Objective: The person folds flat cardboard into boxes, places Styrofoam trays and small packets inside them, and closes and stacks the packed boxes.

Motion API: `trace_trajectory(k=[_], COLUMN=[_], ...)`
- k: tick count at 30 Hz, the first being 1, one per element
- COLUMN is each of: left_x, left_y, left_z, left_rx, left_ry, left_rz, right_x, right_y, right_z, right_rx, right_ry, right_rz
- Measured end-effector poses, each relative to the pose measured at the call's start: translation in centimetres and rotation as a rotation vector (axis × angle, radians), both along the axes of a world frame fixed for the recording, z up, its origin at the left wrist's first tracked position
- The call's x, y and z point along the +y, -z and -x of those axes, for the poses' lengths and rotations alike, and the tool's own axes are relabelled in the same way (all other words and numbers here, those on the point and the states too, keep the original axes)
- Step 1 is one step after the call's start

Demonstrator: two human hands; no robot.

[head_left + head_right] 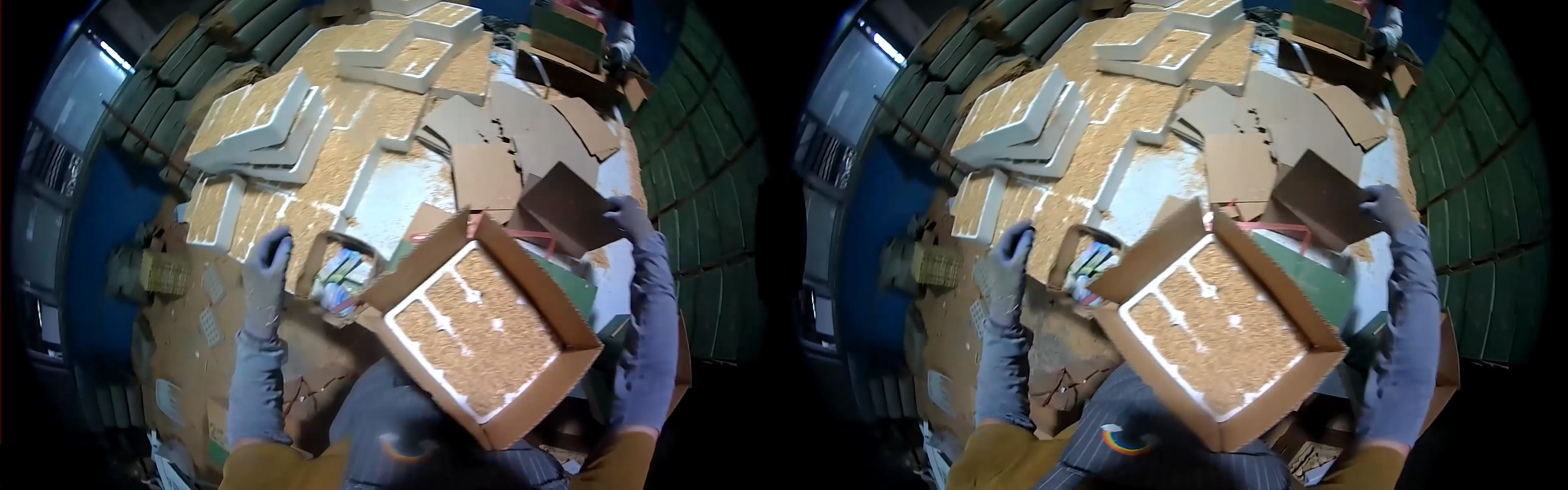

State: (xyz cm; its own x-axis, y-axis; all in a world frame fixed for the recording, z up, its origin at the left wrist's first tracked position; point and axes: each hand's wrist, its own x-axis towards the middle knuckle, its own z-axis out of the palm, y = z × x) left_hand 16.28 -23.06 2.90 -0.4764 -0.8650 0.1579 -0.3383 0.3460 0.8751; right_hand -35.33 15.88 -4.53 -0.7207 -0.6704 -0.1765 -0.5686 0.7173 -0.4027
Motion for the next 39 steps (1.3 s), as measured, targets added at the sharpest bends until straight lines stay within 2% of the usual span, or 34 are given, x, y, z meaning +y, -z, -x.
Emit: trace_trajectory(k=[1, 2, 3, 4, 5, 6, 8, 9, 12, 14, 16, 18, 20, 22, 24, 26, 28, 30, 32, 33, 35, 36, 37, 38, 39], left_x=[-2.1, -2.8, -4.0, -4.1, -3.7, -4.2, -3.8, -4.2, -5.5, -5.8, -6.1, -6.2, -4.5, -0.6, 4.4, 8.3, 7.1, 4.6, 7.1, 9.1, 11.1, 11.1, 10.7, 10.0, 9.6], left_y=[1.8, 2.3, 4.7, 6.4, 8.9, 13.0, 15.4, 16.4, 17.1, 14.3, 12.5, 11.3, 4.5, -1.3, -5.9, -5.9, -7.6, -8.6, -11.0, -11.4, -8.1, -5.9, -3.8, -1.9, -1.2], left_z=[-1.7, -1.9, -2.4, -2.3, -2.3, -2.9, -1.8, -1.7, -1.5, -1.8, -2.0, -1.9, 0.3, 2.6, 5.2, 7.2, 6.8, 6.9, 7.5, 8.2, 10.8, 11.7, 13.0, 14.0, 14.6], left_rx=[-0.248, -0.537, -0.734, -0.771, -0.658, -0.593, -0.840, -0.821, -0.844, -0.713, -0.692, -0.407, -0.147, 0.108, 0.000, -0.077, -0.145, 0.095, 0.119, 0.060, -0.249, -0.430, -0.562, -0.715, -0.608], left_ry=[0.028, -0.006, 0.115, 0.265, 0.349, 0.372, 0.425, 0.451, 0.430, 0.448, 0.481, 0.397, 0.328, 0.419, 0.890, 1.177, 1.022, 0.659, 0.728, 1.005, 1.325, 1.428, 1.556, 1.670, 1.797], left_rz=[0.055, -0.028, 0.063, 0.172, 0.290, 0.595, 0.630, 0.626, 0.528, 0.398, 0.329, 0.120, 0.125, 0.578, 0.771, 0.840, 0.734, 0.556, 0.624, 0.667, 0.987, 1.135, 1.114, 1.094, 1.011], right_x=[0.7, 0.6, 0.8, 0.2, -0.2, 0.7, 1.1, 0.4, 0.3, -1.6, -3.7, -4.9, -4.6, -4.7, -4.9, -4.5, -3.9, -4.0, -5.2, -5.7, -7.2, -8.0, -7.8, -8.5, -8.2], right_y=[-2.3, -6.1, -8.7, -11.9, -14.1, -14.3, -15.5, -16.4, -15.9, -15.7, -16.1, -15.6, -15.6, -16.3, -16.7, -16.5, -15.2, -14.3, -12.1, -10.9, -11.1, -11.5, -10.6, -9.7, -10.6], right_z=[-1.4, -4.7, -8.0, -12.6, -16.9, -20.0, -26.4, -29.7, -36.1, -39.2, -41.0, -41.1, -41.0, -40.3, -39.9, -40.2, -40.9, -41.6, -41.5, -41.3, -40.6, -40.3, -40.7, -40.1, -40.3], right_rx=[0.190, 0.198, 0.298, 0.364, 0.435, 0.553, 0.687, 0.704, 0.999, 1.006, 0.869, 0.783, 0.786, 0.855, 0.866, 0.820, 0.769, 0.508, 0.325, 0.292, 0.021, 0.044, 0.011, -0.125, -0.124], right_ry=[-0.081, -0.026, -0.015, 0.118, 0.254, 0.209, 0.164, 0.160, -0.047, -0.113, -0.201, -0.246, -0.173, -0.056, 0.010, -0.013, -0.118, -0.206, -0.289, -0.317, -0.325, -0.473, -0.397, -0.445, -0.433], right_rz=[0.041, 0.105, 0.197, 0.154, 0.108, 0.171, 0.225, 0.220, 0.060, 0.011, -0.086, -0.092, -0.064, 0.070, 0.180, 0.144, 0.052, -0.050, -0.045, -0.004, 0.049, -0.136, -0.100, -0.315, -0.320])
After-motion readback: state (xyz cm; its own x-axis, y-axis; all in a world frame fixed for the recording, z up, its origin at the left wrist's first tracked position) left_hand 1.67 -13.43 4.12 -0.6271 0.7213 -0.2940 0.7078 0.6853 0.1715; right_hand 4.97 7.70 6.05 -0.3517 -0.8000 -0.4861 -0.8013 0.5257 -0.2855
